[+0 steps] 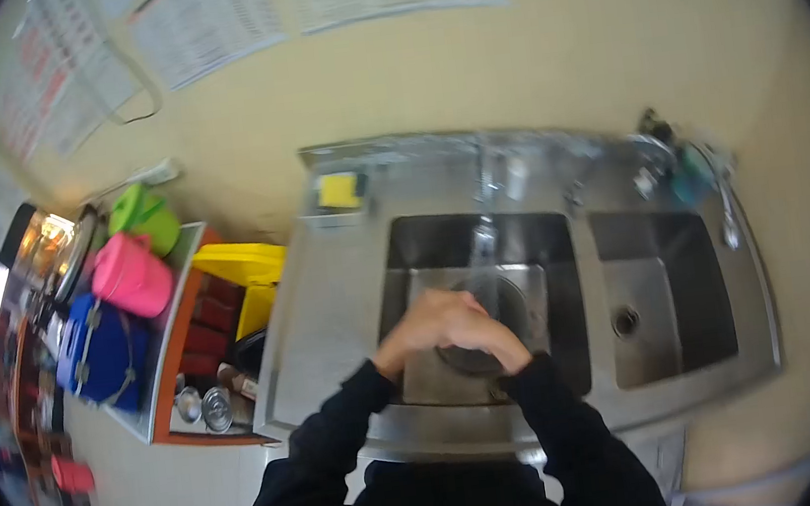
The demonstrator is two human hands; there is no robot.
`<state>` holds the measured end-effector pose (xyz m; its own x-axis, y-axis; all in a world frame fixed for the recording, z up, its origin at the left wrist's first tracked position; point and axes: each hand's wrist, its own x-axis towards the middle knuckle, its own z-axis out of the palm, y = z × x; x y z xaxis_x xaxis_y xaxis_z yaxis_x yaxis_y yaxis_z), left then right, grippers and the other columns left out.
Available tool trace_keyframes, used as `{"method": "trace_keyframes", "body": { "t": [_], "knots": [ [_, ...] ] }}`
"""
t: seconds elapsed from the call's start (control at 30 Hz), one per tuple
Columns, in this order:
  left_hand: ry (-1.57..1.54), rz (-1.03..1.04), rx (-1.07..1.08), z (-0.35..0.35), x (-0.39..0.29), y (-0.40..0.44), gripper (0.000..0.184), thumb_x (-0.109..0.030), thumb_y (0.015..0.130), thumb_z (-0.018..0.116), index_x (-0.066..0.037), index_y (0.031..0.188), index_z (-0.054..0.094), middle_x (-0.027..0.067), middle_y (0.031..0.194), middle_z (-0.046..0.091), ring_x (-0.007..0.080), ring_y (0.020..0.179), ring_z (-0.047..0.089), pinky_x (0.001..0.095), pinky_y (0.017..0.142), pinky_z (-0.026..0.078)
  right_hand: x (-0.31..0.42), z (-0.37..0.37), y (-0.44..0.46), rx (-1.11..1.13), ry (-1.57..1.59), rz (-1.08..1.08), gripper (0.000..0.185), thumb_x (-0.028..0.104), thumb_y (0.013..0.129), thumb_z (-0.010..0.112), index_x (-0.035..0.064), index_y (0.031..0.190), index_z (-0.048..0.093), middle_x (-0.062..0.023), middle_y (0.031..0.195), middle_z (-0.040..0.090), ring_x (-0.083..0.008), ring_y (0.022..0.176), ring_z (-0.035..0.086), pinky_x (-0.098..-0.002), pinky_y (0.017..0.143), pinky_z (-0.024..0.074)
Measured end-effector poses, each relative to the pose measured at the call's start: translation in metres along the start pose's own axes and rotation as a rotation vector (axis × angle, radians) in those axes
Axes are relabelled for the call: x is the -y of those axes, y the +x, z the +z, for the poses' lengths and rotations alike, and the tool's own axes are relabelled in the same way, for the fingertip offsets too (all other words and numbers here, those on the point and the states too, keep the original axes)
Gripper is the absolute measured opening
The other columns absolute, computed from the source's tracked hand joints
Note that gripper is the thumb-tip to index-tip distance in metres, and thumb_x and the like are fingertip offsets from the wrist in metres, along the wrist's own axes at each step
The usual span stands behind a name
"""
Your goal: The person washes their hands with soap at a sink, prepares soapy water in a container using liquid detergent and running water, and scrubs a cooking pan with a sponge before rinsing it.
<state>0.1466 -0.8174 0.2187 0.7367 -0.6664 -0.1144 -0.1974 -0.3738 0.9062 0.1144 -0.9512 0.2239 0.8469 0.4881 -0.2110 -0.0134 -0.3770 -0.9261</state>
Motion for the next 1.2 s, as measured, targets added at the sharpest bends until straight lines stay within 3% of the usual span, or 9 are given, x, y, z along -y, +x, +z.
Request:
{"method": "trace_keyframes", "body": {
  "t": [0.23,0.3,0.37,0.47,0.6,0.73,0.93,1.13,1.2],
  "knots": [
    [-1.478,0.153,-0.593,0.051,-0.026,0.005,0.05,-0.045,0.093,0.04,-0.002,0.11,0.059,0.0169,0.116,0.055,0.0307,0.105,0.055,0.04,0.084,0.047,-0.031,0.006,0.044,0.222,1.615,-0.581,0.018,0.019,0.091,0.05,0.0055,0.083,0.058,-0.0076,0.084,0.061,-0.0174,0.061,0.055,-0.0294,0.049,0.0494],
    [-1.691,0.364,-0.039,0.049,-0.014,0.006,0.054,-0.051,0.092,0.034,-0.008,0.114,0.058,0.0117,0.106,0.053,0.0284,0.096,0.052,0.0408,0.081,0.044,-0.007,0.037,0.03,-0.147,2.253,-0.435,0.018,0.021,0.09,0.053,0.0071,0.078,0.055,-0.0072,0.087,0.059,-0.0177,0.067,0.056,-0.0293,0.051,0.0497],
    [-1.804,0.65,0.461,0.055,-0.009,0.004,0.053,-0.051,0.091,0.031,-0.011,0.113,0.058,0.0103,0.099,0.052,0.0262,0.085,0.051,0.0415,0.075,0.044,-0.014,0.048,0.026,0.061,2.051,-0.537,0.029,0.031,0.082,0.061,0.0084,0.099,0.056,-0.008,0.099,0.059,-0.0228,0.086,0.054,-0.0346,0.071,0.0463],
    [-1.664,0.358,0.103,0.045,0.045,0.013,0.04,-0.043,0.091,0.034,-0.014,0.077,0.057,0.0054,0.072,0.05,0.0222,0.07,0.049,0.041,0.071,0.044,-0.08,0.065,0.045,0.396,1.966,-0.434,0.051,0.031,0.072,0.073,0.0084,0.116,0.059,-0.0089,0.106,0.06,-0.0283,0.102,0.054,-0.0391,0.088,0.0438],
    [-1.571,0.386,-0.143,0.039,0.064,0.022,0.044,-0.048,0.092,0.038,-0.011,0.074,0.053,0.0065,0.079,0.054,0.0238,0.082,0.052,0.0417,0.08,0.045,-0.072,0.072,0.054,-1.021,-0.131,-0.079,0.025,0.03,0.088,0.06,0.0082,0.08,0.05,-0.0095,0.085,0.058,-0.0191,0.064,0.054,-0.0363,0.061,0.0508],
    [-1.065,0.162,-0.779,0.072,0.052,0.018,0.056,-0.055,0.093,0.035,-0.01,0.122,0.052,0.008,0.117,0.056,0.0219,0.1,0.051,0.045,0.093,0.042,-0.063,0.064,0.054,-0.903,-0.34,-0.028,0.028,0.031,0.09,0.056,0.0088,0.102,0.045,-0.0141,0.098,0.054,-0.026,0.08,0.053,-0.0425,0.074,0.0462],
    [-1.203,-0.041,-0.384,0.059,0.059,-0.001,0.064,-0.057,0.093,0.035,-0.022,0.146,0.022,-0.0027,0.148,0.024,0.0254,0.133,0.026,0.0564,0.085,0.046,-0.073,0.117,0.088,-0.834,-0.877,0.509,0.061,0.043,0.092,0.044,0.0173,0.144,0.026,-0.0161,0.148,0.026,-0.0331,0.136,0.027,-0.0492,0.11,0.0207],
    [-1.442,0.152,-0.248,0.043,0.14,0.018,0.066,-0.049,0.089,0.048,-0.015,0.143,0.029,0.0136,0.127,0.049,0.0258,0.106,0.056,0.0451,0.075,0.052,-0.058,0.116,0.143,-1.439,-1.013,0.637,0.047,0.036,0.09,0.044,0.0143,0.132,0.045,-0.0158,0.128,0.052,-0.0321,0.11,0.052,-0.0497,0.083,0.0419],
    [-0.165,-0.078,-0.564,0.066,0.131,0.009,0.061,-0.043,0.087,0.051,-0.012,0.137,0.036,0.0159,0.115,0.055,0.0263,0.098,0.059,0.0434,0.069,0.051,-0.059,0.08,0.091,-1.188,-0.105,0.223,0.026,0.029,0.09,0.052,0.0103,0.107,0.048,-0.0138,0.095,0.059,-0.0286,0.073,0.06,-0.0436,0.068,0.0491]
  ]
}}
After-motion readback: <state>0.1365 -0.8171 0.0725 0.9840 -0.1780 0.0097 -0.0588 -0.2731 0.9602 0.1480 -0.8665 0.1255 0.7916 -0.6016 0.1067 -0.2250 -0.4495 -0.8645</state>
